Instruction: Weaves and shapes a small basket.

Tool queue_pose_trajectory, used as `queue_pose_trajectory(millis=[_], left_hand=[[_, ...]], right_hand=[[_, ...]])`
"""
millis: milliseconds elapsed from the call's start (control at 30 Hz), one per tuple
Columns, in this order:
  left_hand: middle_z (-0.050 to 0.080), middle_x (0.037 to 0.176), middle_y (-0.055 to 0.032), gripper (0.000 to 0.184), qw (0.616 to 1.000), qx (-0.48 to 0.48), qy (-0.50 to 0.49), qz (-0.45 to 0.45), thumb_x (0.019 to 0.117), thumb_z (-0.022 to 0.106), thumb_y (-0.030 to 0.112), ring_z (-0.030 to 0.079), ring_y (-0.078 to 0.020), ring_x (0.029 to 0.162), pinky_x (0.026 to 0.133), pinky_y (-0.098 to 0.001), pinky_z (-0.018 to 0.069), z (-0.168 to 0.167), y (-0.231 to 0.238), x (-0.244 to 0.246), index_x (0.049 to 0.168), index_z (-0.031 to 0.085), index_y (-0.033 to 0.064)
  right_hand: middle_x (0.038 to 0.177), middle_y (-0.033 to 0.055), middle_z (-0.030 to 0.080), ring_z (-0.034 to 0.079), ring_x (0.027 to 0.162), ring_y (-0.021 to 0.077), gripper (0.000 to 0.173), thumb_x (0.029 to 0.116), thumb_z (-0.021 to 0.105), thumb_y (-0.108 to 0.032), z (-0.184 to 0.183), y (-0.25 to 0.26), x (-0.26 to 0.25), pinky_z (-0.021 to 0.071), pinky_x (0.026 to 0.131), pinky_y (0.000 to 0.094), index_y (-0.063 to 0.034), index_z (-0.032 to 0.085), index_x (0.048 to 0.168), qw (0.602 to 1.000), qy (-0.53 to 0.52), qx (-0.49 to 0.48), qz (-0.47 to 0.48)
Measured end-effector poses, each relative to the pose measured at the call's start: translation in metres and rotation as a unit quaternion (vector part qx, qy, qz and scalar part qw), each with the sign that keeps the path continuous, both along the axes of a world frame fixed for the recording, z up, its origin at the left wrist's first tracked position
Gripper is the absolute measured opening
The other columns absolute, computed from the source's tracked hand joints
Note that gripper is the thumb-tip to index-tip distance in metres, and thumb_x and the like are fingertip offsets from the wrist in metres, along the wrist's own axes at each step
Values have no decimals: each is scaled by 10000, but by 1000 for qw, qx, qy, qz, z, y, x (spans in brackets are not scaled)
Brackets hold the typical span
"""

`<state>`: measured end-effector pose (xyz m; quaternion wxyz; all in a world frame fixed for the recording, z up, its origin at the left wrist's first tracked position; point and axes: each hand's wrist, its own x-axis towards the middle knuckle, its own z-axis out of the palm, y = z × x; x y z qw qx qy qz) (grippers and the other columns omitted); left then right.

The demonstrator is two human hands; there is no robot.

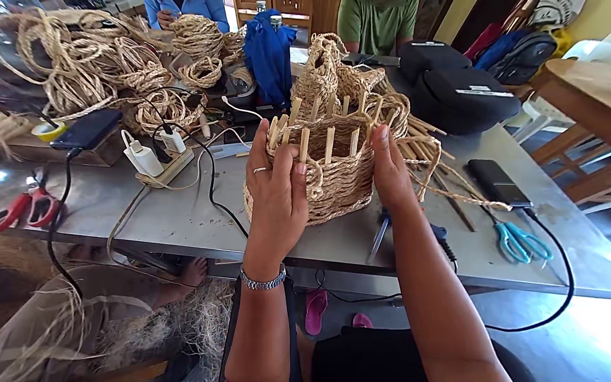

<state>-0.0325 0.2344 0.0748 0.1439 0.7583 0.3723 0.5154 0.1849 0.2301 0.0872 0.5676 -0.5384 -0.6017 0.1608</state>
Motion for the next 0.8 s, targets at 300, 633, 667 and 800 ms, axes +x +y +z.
queue_pose_trajectory(millis=[300, 633, 667, 800], left_hand=[[162, 1687, -111, 336, 999, 21, -31, 7, 1094, 366, 326, 204, -301, 1541, 1182, -587, 263, -4, 4, 4, 1223, 615, 141], [189, 1675, -128, 320, 999, 35, -36, 10, 1080, 370, 335, 214, -341, 1532, 1155, -622, 276, -7, 6, 5, 1217, 597, 156], [189, 1676, -124, 320, 999, 35, -37, 9, 1079, 372, 336, 207, -339, 1535, 1159, -624, 266, -7, 6, 5, 1222, 597, 159], [199, 1675, -116, 305, 998, 37, -42, 13, 1076, 380, 331, 210, -344, 1534, 1154, -636, 264, -7, 7, 5, 1211, 601, 169]], right_hand=[[1507, 137, 507, 529, 1351, 145, 685, 1094, 329, -517, 6, -4, 0, 475, 1105, 381, -25, 313, 1571, 998, 3, 50, -42], [1181, 105, 615, 627, 1065, 175, 344, 941, 695, -78, -8, -64, -77, 573, 893, 346, -58, 633, 1278, 946, -194, 252, -59], [1182, 102, 591, 618, 1053, 162, 355, 943, 690, -73, -12, -63, -82, 576, 872, 316, -80, 655, 1297, 946, -199, 251, -56], [1183, 94, 598, 627, 1016, 115, 255, 956, 685, -63, -18, -57, -88, 578, 855, 257, -90, 733, 1205, 951, -174, 253, -47]])
